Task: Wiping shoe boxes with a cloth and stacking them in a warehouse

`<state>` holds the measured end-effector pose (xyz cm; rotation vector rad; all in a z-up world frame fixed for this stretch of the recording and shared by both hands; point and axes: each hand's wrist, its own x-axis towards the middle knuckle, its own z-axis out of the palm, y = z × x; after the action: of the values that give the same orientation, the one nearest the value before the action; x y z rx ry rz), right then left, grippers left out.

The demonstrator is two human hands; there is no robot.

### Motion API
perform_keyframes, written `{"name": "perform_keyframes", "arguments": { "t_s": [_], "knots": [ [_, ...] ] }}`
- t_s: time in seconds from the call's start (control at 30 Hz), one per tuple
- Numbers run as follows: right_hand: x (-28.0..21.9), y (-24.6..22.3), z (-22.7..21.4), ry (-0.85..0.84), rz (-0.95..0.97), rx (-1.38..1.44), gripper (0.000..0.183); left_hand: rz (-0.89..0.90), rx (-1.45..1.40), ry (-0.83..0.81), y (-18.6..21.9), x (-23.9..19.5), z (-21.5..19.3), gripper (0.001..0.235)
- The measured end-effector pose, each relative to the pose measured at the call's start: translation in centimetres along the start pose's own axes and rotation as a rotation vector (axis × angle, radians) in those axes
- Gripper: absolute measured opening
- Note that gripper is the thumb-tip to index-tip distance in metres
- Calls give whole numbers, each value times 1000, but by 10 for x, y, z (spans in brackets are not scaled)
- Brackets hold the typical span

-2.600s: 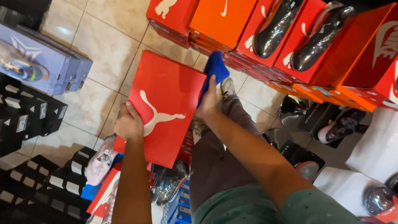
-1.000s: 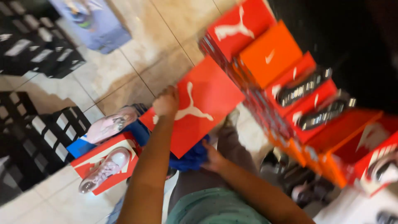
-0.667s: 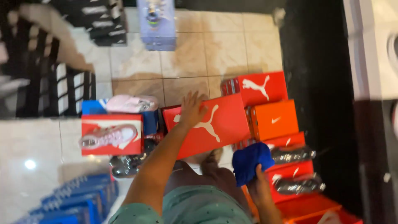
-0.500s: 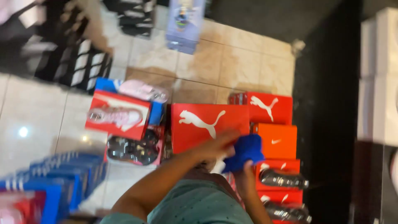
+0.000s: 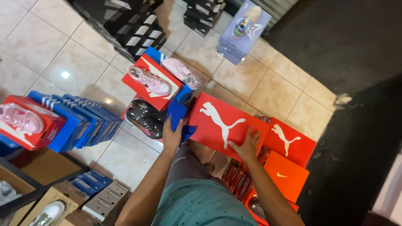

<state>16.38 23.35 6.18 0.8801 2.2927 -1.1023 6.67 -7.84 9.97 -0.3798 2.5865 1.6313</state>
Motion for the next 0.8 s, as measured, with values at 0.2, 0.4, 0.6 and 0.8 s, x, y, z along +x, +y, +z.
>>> {"name": "perform_keyframes", "arguments": {
  "t_s": [0.2, 0.4, 0.6, 0.8],
  "knots": [
    [13, -25, 23, -51, 165, -222, 140, -387, 127, -442, -26, 30, 42, 86],
    [25, -22, 23, -112, 212, -220, 146, -351, 59, -541, -10, 116, 110, 83],
    [32, -25, 25, -189, 328, -257, 154, -338, 116, -589, -16, 101, 91, 73],
    [-7, -104, -16, -238, 287, -137, 163, -488, 289, -599, -71, 55, 63, 83]
  ]
}}
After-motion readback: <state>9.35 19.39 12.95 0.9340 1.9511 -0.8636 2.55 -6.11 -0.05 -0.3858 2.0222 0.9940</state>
